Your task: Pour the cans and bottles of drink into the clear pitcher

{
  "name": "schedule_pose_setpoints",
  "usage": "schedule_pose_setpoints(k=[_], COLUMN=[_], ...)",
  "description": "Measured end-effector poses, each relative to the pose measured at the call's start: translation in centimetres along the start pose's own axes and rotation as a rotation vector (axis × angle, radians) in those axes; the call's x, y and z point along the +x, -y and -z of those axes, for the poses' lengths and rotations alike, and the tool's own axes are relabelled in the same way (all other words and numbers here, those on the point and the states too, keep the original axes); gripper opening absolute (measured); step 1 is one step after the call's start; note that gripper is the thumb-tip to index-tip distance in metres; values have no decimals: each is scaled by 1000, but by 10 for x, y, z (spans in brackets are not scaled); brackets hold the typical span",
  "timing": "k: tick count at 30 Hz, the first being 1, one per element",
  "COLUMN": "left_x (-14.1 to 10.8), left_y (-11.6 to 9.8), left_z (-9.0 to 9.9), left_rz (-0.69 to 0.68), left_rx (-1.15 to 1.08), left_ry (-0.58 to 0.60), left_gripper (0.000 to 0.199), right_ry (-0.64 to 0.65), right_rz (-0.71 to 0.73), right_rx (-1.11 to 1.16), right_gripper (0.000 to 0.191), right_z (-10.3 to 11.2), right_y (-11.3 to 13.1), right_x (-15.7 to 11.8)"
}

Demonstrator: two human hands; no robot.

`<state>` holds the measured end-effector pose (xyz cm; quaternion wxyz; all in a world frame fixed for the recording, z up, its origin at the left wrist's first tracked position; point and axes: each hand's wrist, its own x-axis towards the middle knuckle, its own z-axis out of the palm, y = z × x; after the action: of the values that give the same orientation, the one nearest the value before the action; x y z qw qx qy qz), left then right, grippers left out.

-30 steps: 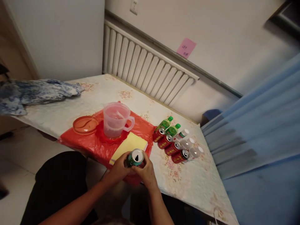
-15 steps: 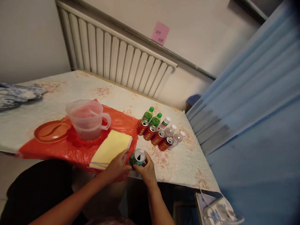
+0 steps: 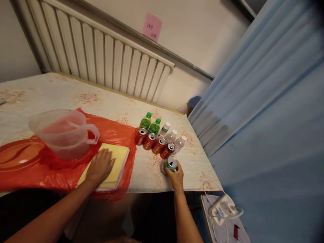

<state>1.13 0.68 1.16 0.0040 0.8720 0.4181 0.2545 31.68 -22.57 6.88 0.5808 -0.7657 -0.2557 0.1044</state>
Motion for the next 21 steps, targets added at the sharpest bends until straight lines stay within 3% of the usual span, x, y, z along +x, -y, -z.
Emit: schedule_pose_setpoints(k=[10,21], left_x=[1,2], left_y=[4,0], left_z=[0,6], left_rz=[-24,-5], left_rx=[9,28], left_ry=[2,28], left_gripper=[49,51], right_ry=[-130,-108], right_rz=[104,123], right_rx=[-79,-20], right_gripper=[64,64], right_z=[12,9], right_y=[-19,-31], right_x=[38,55])
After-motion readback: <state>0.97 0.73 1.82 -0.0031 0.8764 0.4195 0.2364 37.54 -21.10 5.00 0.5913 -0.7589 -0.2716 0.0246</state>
